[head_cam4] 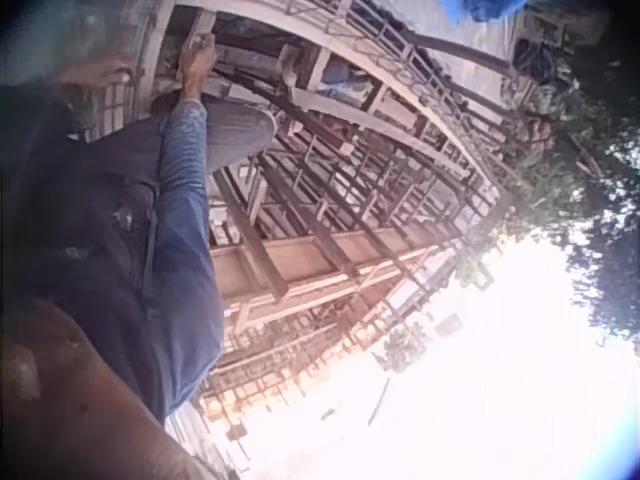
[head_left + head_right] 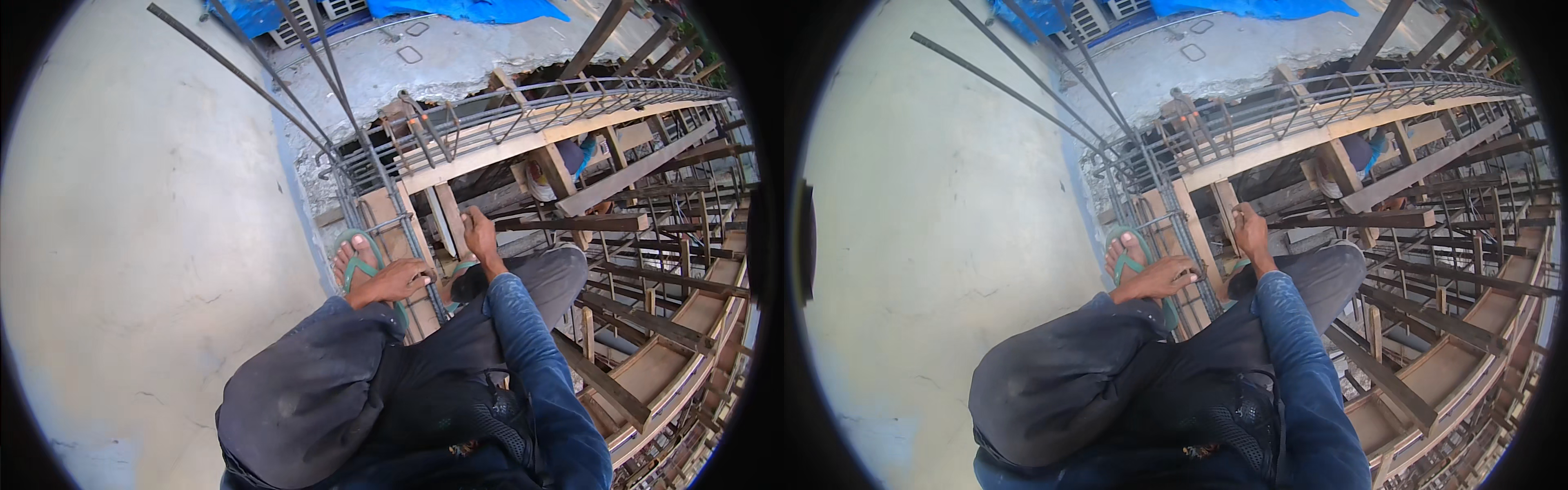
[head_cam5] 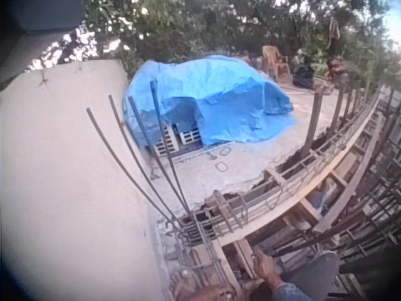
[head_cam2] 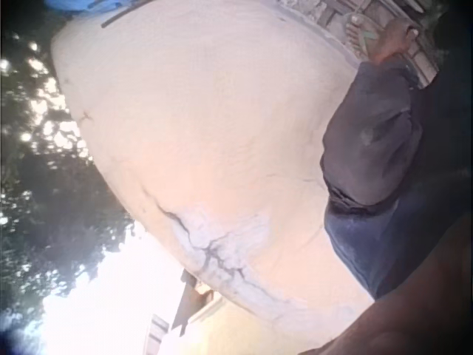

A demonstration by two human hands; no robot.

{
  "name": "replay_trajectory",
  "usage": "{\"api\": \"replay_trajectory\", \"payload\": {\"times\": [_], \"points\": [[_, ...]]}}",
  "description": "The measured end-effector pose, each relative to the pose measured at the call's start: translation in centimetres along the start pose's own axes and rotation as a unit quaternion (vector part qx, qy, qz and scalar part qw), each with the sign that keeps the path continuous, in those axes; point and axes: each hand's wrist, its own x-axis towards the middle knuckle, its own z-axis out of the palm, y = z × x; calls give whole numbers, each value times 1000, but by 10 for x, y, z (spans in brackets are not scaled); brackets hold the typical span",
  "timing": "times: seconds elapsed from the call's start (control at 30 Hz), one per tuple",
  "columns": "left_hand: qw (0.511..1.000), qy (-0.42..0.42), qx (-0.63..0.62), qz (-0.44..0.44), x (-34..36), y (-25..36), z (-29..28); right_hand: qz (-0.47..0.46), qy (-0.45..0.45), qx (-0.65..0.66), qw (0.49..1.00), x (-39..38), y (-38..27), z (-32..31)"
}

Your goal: The person uses wire and a hook tool to secure horizontal stirrups to vertical reinforcement bars.

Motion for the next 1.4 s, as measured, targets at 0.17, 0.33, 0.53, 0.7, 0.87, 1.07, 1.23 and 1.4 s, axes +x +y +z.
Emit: {"api": "replay_trajectory", "payload": {"times": [0.17,0.33,0.53,0.7,0.87,1.07,1.23,1.4], "points": [[1000,20,-11,8,-7,-11,7,-1,-1,-13,1000,1,-1,7],[995,82,-49,27,-1,-8,10,11,-33,-15,999,1,4,3],[974,220,-48,-23,-20,7,-10,50,-88,-26,995,0,-3,0],[886,390,250,1,-29,-5,-24,31,-97,-10,995,3,-9,-2],[908,342,239,-29,-31,-31,-22,52,-105,-7,993,4,-12,-2],[914,318,244,-53,-30,-33,-23,51,-98,-12,994,4,-12,-2],[917,313,240,-60,-30,-32,-22,45,-102,-17,994,4,-16,-5],[914,322,243,-50,-29,-36,-20,40,-106,-20,993,5,-13,-5]]}}
